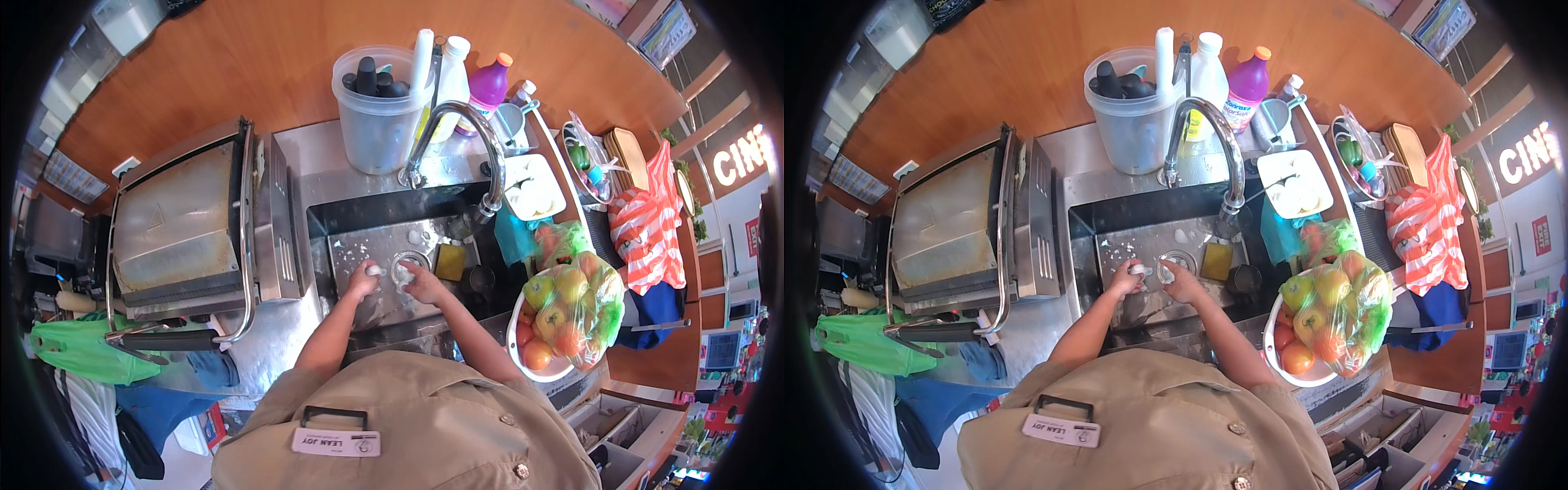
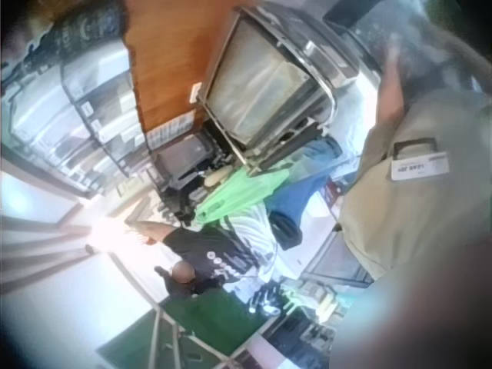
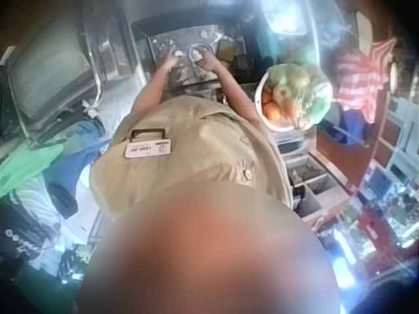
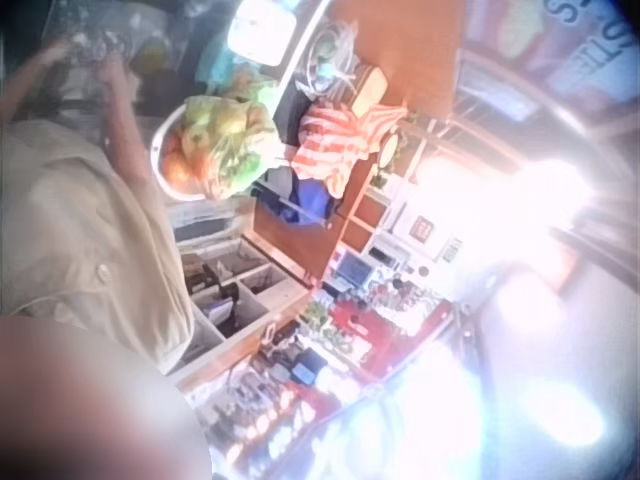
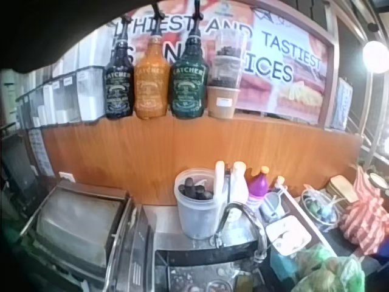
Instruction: The person peels and washes several small round fruits at a sink, then places them into a metal tray. They retrieve a mandoline slicer and slice the fruits one by one, collecting the slices in the tray.
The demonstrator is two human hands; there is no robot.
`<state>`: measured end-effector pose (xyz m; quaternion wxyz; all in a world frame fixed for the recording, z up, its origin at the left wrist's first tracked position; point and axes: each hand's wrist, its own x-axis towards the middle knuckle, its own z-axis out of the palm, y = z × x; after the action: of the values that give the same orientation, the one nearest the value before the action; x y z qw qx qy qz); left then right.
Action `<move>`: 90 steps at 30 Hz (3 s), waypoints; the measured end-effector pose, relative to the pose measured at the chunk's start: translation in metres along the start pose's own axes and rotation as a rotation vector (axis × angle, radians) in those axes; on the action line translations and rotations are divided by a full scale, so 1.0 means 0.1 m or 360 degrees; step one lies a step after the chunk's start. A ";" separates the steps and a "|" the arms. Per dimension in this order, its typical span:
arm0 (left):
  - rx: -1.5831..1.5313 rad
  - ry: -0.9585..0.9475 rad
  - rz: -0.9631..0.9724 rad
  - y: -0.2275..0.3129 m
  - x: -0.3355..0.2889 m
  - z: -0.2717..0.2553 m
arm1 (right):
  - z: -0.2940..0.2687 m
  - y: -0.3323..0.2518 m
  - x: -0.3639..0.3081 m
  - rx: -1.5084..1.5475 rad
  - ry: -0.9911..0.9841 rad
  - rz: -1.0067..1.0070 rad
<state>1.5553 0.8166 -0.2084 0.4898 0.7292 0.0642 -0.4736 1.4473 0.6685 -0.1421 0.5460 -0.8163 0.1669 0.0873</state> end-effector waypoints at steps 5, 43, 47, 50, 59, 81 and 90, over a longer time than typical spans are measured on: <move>-0.0416 -0.0774 0.0086 0.05 -0.48 -0.14 | 0.05 -0.01 -0.13 0.0302 -0.0129 -0.0524; -0.0617 -0.0322 0.1001 0.44 -1.56 -0.19 | -0.03 -1.06 -0.56 0.0950 0.0115 -0.0493; -0.0546 -0.0436 0.0906 0.43 -1.54 -0.22 | -0.11 -1.05 -0.57 0.0803 -0.0084 -0.0542; -0.0614 -0.0428 0.0804 0.47 -1.59 -0.18 | -0.12 -1.02 -0.55 0.0735 -0.0046 -0.0516; -0.0612 -0.0313 0.1198 0.55 -1.68 -0.15 | -0.06 -1.12 -0.61 0.1203 -0.0043 -0.0291; -0.0916 -0.0354 0.1037 0.51 -1.67 -0.09 | -0.02 -1.00 -0.56 0.0883 0.0072 -0.0596; -0.1051 -0.0391 0.1025 0.54 -1.67 -0.05 | -0.02 -1.01 -0.57 0.1355 0.0020 -0.0407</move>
<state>1.4978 0.8544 -0.0470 0.8212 0.4559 -0.0764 -0.3345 1.4311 0.7119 -0.0354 0.8388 -0.5334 0.0891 -0.0623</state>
